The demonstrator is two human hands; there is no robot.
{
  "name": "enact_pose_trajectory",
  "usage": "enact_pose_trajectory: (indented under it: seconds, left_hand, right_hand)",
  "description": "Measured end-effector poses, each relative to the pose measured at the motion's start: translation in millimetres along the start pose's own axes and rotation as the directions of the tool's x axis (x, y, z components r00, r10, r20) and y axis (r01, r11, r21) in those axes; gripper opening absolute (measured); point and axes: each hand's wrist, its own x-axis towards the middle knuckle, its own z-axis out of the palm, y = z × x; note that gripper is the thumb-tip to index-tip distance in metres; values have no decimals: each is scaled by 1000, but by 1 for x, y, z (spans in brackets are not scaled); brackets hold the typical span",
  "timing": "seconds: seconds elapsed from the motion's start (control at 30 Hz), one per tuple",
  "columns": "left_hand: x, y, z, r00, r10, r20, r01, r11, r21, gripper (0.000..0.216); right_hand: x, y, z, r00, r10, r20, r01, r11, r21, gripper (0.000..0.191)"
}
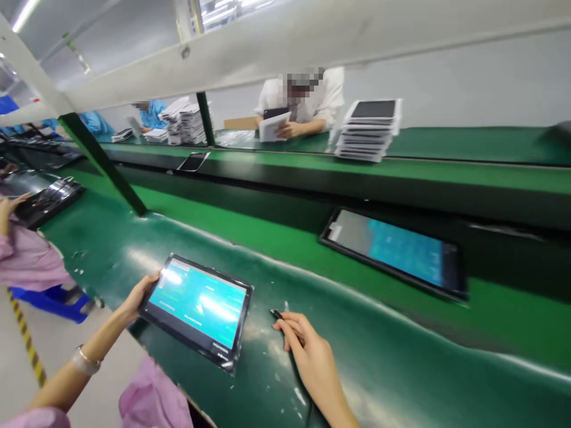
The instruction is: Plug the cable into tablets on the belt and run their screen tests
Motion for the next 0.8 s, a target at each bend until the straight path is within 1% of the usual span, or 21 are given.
enact_pose_trajectory:
  seconds: [0.03, 0.07, 0.1, 0.13, 0.17, 0.2, 0.23, 0.27, 0.37, 0.43, 0.53, 0.6, 0.63, 0.67, 0.7, 0.73, 0.8]
  left_hand:
    - [-2, -3, -4, 1000, 5, 25, -6, 1000, 14, 28]
    - [-3, -4, -7, 998, 42, 39, -43, 999, 27, 31]
    - [-5, -4, -8, 992, 119, 46, -122, 991, 59, 36]
    - [-8, -3, -9, 972, 229, 54, -234, 965, 121, 42]
    - [-11, -1, -9, 934, 350, 74, -358, 910, 207, 46]
    - [-16, 2, -8, 883, 454, 117, -467, 829, 307, 49]
    - [-21, 5, -6, 832, 524, 181, -549, 732, 404, 49]
    - [-26, 8, -3, 791, 557, 252, -601, 635, 485, 45]
    - [-39, 14, 9, 726, 530, 438, -671, 407, 620, 32]
    - [-43, 14, 20, 675, 500, 543, -713, 251, 655, 33]
    - [-45, 10, 41, 591, 449, 670, -762, 37, 647, 39]
    - [-47, 8, 54, 543, 382, 747, -791, -67, 609, 42]
    - [-48, 7, 60, 524, 334, 783, -807, -97, 582, 41]
    - [-49, 7, 64, 503, 285, 816, -828, -113, 550, 34]
    - [-51, 7, 68, 480, 242, 844, -849, -116, 516, 24]
    - [-52, 7, 69, 458, 212, 863, -867, -109, 486, 23]
    - [-53, 7, 70, 431, 212, 877, -886, -84, 455, 40]
  right_hand:
    - [2, 0, 4, 1000, 19, 17, -19, 1000, -16, 58]
    - [4, 0, 9, 999, 36, 19, -36, 999, -21, 59]
    - [6, 0, 14, 999, 49, 11, -49, 999, -11, 60]
    - [7, -1, 19, 998, 59, 0, -59, 998, 10, 60]
    - [9, -2, 24, 998, 63, -14, -63, 997, 38, 60]
    - [11, -4, 29, 998, 63, -31, -61, 996, 66, 60]
    - [12, -6, 34, 997, 61, -48, -56, 995, 88, 59]
    - [12, -9, 38, 996, 58, -62, -52, 993, 102, 58]
    - [12, -15, 48, 995, 61, -83, -52, 994, 99, 57]
    - [9, -18, 51, 995, 63, -80, -57, 996, 74, 56]
    - [5, -20, 50, 994, 47, -94, -44, 998, 36, 54]
    - [3, -21, 49, 993, 39, -108, -36, 999, 28, 53]
    - [1, -21, 48, 993, 37, -115, -34, 999, 31, 53]
    - [0, -21, 47, 992, 37, -121, -33, 999, 34, 53]
    - [0, -21, 47, 992, 36, -124, -31, 999, 40, 53]
    - [-1, -21, 46, 992, 36, -124, -31, 999, 44, 52]
    - [-2, -22, 47, 992, 38, -122, -31, 998, 51, 51]
